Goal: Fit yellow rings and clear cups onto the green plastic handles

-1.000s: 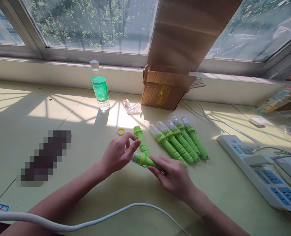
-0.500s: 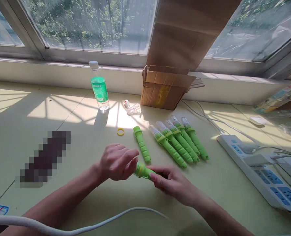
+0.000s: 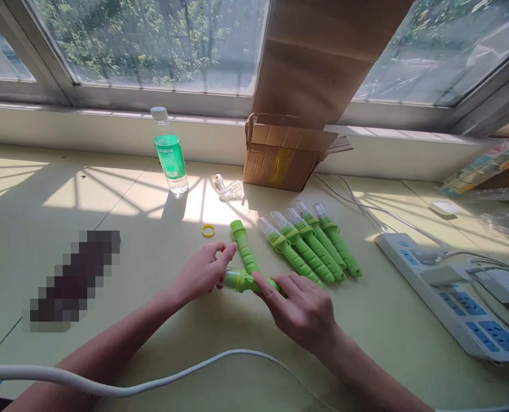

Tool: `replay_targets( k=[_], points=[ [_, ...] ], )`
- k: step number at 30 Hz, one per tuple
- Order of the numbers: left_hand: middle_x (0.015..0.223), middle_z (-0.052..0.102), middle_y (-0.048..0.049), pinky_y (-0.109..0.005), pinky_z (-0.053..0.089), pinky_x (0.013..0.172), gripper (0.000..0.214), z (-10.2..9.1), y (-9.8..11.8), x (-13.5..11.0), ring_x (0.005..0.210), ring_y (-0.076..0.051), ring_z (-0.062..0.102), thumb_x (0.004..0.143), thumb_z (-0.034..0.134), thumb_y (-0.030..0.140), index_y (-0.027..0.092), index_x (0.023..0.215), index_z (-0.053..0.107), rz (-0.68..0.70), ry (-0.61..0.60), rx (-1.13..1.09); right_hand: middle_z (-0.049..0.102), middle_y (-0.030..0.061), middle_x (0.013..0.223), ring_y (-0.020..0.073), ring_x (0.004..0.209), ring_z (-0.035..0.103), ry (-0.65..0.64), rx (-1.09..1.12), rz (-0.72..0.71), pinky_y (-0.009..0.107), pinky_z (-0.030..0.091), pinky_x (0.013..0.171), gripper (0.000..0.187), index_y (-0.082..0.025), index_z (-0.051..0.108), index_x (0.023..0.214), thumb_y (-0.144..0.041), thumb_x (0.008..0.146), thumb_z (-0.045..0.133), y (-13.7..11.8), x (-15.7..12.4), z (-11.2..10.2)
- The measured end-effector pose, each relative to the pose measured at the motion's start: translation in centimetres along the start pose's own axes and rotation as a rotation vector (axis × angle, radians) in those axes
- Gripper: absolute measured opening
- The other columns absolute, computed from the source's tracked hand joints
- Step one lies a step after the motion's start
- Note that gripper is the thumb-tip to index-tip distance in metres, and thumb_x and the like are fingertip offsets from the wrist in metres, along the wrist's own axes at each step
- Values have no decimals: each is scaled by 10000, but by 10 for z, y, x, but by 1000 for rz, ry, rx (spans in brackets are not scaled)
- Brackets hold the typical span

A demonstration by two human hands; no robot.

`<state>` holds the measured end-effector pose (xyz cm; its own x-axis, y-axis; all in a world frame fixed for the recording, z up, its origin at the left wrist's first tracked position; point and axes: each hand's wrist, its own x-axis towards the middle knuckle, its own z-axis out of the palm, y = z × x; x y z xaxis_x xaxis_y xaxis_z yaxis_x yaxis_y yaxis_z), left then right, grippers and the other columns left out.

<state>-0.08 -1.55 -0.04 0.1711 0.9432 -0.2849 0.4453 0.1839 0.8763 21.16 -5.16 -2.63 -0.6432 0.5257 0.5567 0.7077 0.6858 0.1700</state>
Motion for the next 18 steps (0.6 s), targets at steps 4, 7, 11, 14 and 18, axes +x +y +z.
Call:
replay_targets(
  k=[4,7,11,14,18],
  points=[
    [432,464,65,-206,368,382,451,1,-1,0,342,-107,473,854,392,604,188,715,499,50,21,29,609,32,658,143,619,511,-1,-5,9,287,314,586,253,-203,670,1108,-223,860,625,-1,0,1],
    [430,471,66,-211,368,409,438,1,-2,0,360,-118,496,858,394,594,195,691,466,63,17,51,608,34,660,145,622,511,0,2,14,289,313,587,255,-202,668,1109,-223,859,626,-1,-1,3],
    [434,486,63,-217,365,440,424,0,-3,0,381,-131,519,867,385,585,202,716,485,71,10,80,608,36,659,147,626,512,-22,5,16,293,302,584,251,-194,665,1112,-230,868,614,-2,0,3],
    [419,475,60,-216,325,440,398,1,-2,-1,383,-136,508,875,393,560,203,754,519,99,47,158,584,25,627,141,578,486,-41,12,7,297,275,557,248,-173,663,1106,-254,882,594,-3,0,3],
    [384,378,73,-216,254,441,360,2,-2,-2,361,-119,414,911,369,491,209,754,527,214,170,360,547,9,590,136,510,455,-87,80,69,299,243,514,270,-153,659,1089,-313,910,535,-8,-3,4]
  ],
)
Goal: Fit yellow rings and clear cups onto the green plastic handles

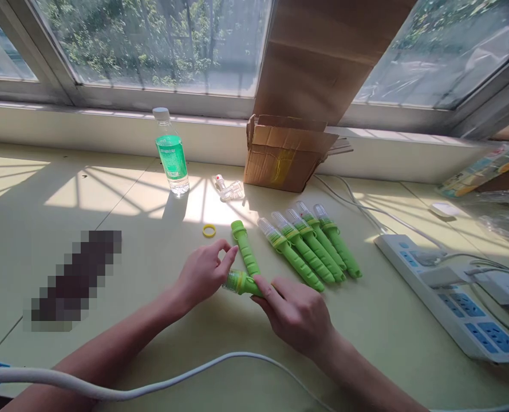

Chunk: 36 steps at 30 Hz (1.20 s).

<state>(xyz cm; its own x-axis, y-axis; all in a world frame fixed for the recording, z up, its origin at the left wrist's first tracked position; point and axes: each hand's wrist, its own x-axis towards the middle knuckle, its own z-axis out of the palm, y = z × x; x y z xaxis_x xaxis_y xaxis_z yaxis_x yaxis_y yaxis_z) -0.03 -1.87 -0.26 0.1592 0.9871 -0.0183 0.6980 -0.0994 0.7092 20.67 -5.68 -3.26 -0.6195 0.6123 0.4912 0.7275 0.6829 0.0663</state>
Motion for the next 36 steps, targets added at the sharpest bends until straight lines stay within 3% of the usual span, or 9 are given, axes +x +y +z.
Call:
replay_targets(
  k=[8,14,17,24,32,36],
  points=[
    [463,551,24,-223,262,459,301,7,-13,-7,394,-126,514,950,334,319,171,914,593,400,221,351,673,21,745,147,634,584,-248,492,313,239,357,559,221,-200,647,1053,-297,899,522,-6,3,-11],
    [421,543,54,-222,249,408,197,5,-15,-6,343,-109,502,911,395,216,163,890,584,684,406,404,613,-10,666,135,593,502,-395,773,442,228,372,567,263,-185,683,952,-359,906,491,-7,12,-17],
    [440,552,61,-221,283,406,152,2,-14,-4,343,-98,487,879,418,171,160,869,570,787,436,387,604,-18,680,137,614,489,-425,878,480,228,374,583,301,-175,687,919,-391,906,478,-8,14,-18],
    [459,542,56,-227,337,438,135,0,-18,-3,359,-92,452,842,425,147,156,873,555,908,453,383,674,-8,829,184,733,555,-469,1034,543,251,416,668,332,-179,698,1005,-414,888,495,-7,15,-18],
    [433,459,57,-261,282,420,128,-2,-21,-3,362,-108,380,805,433,150,153,875,540,1053,492,410,687,1,932,226,890,589,-540,1223,543,285,447,782,349,-177,682,1065,-415,901,488,-5,17,-21],
    [457,485,52,-255,307,429,156,-3,-20,1,381,-111,412,802,434,140,148,932,521,1049,523,432,696,8,923,221,872,615,-450,1086,515,296,472,780,324,-197,662,1115,-379,897,506,-6,14,-14]
  ],
)
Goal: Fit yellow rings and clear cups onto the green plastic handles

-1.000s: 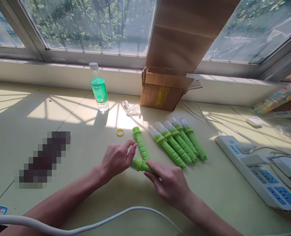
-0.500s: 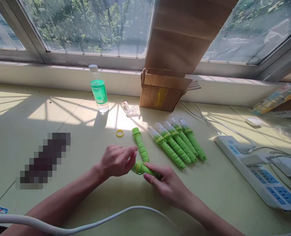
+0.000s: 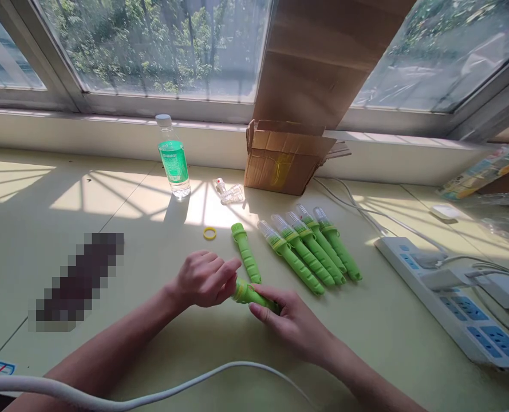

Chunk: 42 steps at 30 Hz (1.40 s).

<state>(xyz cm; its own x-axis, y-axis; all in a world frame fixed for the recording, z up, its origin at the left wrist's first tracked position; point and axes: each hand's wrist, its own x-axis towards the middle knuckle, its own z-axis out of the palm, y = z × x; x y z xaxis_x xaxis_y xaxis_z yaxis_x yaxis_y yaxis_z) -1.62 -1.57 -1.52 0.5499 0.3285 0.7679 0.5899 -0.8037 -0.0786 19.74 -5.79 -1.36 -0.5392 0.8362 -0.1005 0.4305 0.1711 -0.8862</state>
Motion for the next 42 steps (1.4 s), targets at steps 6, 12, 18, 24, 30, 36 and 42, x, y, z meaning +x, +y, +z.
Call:
replay_targets(
  k=[6,12,18,24,30,36,42],
  points=[
    [844,663,-70,-269,496,613,341,9,-9,-5,720,-167,640,844,520,254,144,1151,424,-221,98,-39,670,54,1065,199,931,625,239,-313,-188,300,495,809,372,-207,540,1254,-212,887,483,14,0,-3],
    [1116,590,-110,-306,514,702,327,17,-30,-13,975,-222,600,885,482,289,180,1188,427,-620,-90,85,613,143,1064,249,953,612,603,-663,-152,354,510,812,451,-105,443,1332,-211,894,445,27,6,-14],
    [1098,580,-107,-361,469,798,182,24,-36,-16,983,-247,555,884,476,264,167,1015,557,-620,-442,236,626,122,964,248,838,625,567,-871,-47,357,518,718,427,-119,479,1305,-196,887,442,35,8,-15],
    [963,620,-93,-375,440,775,178,28,-38,-23,884,-236,558,905,434,223,167,910,603,-590,-477,229,655,93,874,235,790,616,565,-1026,-10,329,482,664,380,-132,534,1256,-214,889,475,38,8,-11],
    [984,638,-119,-389,444,785,144,27,-38,-20,898,-251,580,887,463,202,154,857,596,-598,-432,200,663,111,847,248,761,588,642,-1193,-16,334,423,594,324,-123,602,1176,-234,888,501,34,6,-14],
    [864,679,-97,-360,461,747,120,26,-29,-14,825,-241,629,878,480,209,161,834,581,-642,-376,102,634,138,1042,282,1009,534,630,-1090,-291,397,443,838,338,-136,597,1205,-220,887,518,17,6,-7],
    [864,702,-52,-278,470,636,96,23,-25,-11,758,-199,664,869,500,242,186,881,577,-752,-319,-41,553,177,1235,311,1157,456,356,-1043,-337,458,408,926,358,-114,560,1242,-210,908,474,16,14,12]
  ],
)
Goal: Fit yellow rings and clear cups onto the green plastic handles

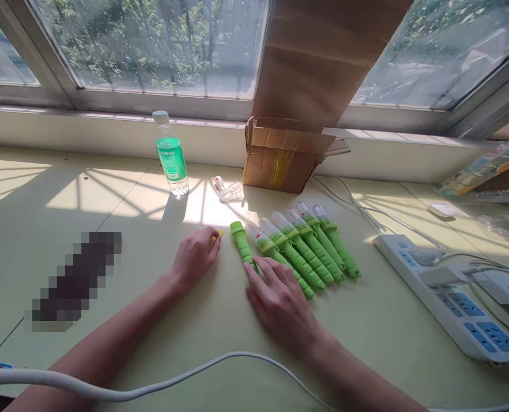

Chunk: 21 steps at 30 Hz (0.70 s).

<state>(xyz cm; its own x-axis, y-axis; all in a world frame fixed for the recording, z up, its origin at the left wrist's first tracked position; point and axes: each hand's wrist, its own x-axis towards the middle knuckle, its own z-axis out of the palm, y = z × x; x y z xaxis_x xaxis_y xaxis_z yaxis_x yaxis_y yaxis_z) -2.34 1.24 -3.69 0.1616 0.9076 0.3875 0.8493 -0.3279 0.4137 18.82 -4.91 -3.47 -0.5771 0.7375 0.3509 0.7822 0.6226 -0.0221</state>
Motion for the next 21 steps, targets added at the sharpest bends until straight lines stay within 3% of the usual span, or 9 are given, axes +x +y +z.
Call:
replay_targets(
  k=[2,5,7,9,12,14,17,21],
  points=[
    [903,708,-56,-283,477,647,90,-1,-1,0,788,-207,673,862,507,246,190,876,577,-26,-3,-53,569,176,1201,307,1134,470,2,3,7,452,415,909,311,-114,595,1179,-212,909,477,0,1,3],
    [970,709,-71,-301,490,663,88,-1,-1,1,804,-214,681,853,514,254,191,851,575,-59,-12,-142,607,148,1107,279,1040,517,63,3,49,420,427,860,190,-141,660,894,-208,910,483,1,0,5],
    [973,711,-71,-296,502,658,96,-1,-1,1,793,-202,685,853,513,264,191,840,574,-77,-20,-216,622,131,1043,257,967,541,85,-5,85,391,432,821,225,-151,621,740,-211,911,489,2,-2,5],
    [947,715,-65,-275,510,625,112,-2,1,1,768,-183,687,853,512,277,188,828,574,-91,-30,-296,627,117,955,236,884,556,81,-9,119,357,436,761,237,-154,586,702,-211,911,490,2,-3,6],
    [895,717,-60,-242,515,569,165,-4,5,1,722,-157,683,863,500,310,174,813,579,-118,-59,-437,606,85,821,202,761,557,61,39,156,308,430,665,175,-152,575,763,-213,903,488,-1,-3,8],
    [812,710,-52,-236,521,564,207,-5,8,1,691,-147,672,862,509,343,160,802,586,-152,-99,-562,601,79,827,198,747,561,51,72,160,298,436,647,143,-130,590,947,-215,886,493,-3,-3,9],
    [760,694,-41,-256,541,612,229,-5,12,0,690,-147,661,823,575,374,147,811,600,-191,-183,-745,603,82,889,210,785,574,13,62,155,304,456,658,411,-105,480,1257,-203,858,494,-6,-3,9],
    [840,710,-59,-313,557,724,242,-3,15,0,786,-177,680,758,662,368,150,848,605,-262,-166,-883,588,71,879,203,769,573,-77,66,179,294,457,640,421,-133,509,1252,-184,834,484,-7,-4,7]
  ],
)
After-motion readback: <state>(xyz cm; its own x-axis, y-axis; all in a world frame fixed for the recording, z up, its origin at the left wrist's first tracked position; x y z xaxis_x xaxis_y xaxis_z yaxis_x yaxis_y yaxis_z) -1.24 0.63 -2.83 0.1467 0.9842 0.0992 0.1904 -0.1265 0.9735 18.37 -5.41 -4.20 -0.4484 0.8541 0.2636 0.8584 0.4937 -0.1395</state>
